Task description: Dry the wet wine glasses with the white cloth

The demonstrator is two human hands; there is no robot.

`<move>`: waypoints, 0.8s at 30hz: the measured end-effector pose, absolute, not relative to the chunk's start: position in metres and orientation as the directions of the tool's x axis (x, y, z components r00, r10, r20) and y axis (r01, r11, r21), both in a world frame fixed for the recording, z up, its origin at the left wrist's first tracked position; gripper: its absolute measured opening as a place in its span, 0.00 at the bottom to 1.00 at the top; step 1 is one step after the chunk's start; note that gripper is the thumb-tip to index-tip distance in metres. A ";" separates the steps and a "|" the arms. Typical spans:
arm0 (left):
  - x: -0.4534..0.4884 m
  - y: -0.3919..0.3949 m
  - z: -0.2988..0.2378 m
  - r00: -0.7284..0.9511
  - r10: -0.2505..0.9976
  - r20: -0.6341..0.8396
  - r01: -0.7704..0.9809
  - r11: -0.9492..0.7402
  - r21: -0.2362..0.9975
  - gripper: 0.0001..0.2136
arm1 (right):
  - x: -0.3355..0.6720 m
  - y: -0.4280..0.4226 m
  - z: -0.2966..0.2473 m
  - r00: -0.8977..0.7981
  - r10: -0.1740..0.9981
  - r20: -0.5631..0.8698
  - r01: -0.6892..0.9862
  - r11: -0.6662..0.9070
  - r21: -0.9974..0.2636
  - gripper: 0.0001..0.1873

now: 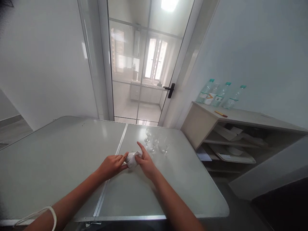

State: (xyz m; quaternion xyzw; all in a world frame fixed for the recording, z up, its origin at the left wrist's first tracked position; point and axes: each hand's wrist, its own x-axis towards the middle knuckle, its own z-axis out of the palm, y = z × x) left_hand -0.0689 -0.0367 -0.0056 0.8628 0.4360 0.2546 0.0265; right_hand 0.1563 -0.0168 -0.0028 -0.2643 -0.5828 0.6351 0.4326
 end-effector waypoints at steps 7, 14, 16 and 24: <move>-0.082 -0.036 0.027 0.604 0.765 -0.222 0.346 0.000 0.938 0.29 | 0.169 -0.024 0.002 -0.764 0.536 0.359 0.124 0.668 -0.734 0.49; -0.091 -0.033 0.023 0.562 0.732 -0.385 0.271 0.276 0.922 0.29 | 0.165 -0.024 0.003 -0.836 0.400 0.375 0.155 0.829 -0.538 0.34; -0.086 -0.034 0.024 0.553 0.789 -0.268 0.291 0.118 0.949 0.28 | 0.166 -0.023 0.004 -0.754 0.534 0.383 0.132 0.694 -0.708 0.28; -0.076 -0.036 0.024 0.423 0.893 0.153 0.394 -0.333 0.856 0.19 | 0.163 -0.019 0.005 -0.322 0.917 0.236 -0.290 0.142 -0.946 0.28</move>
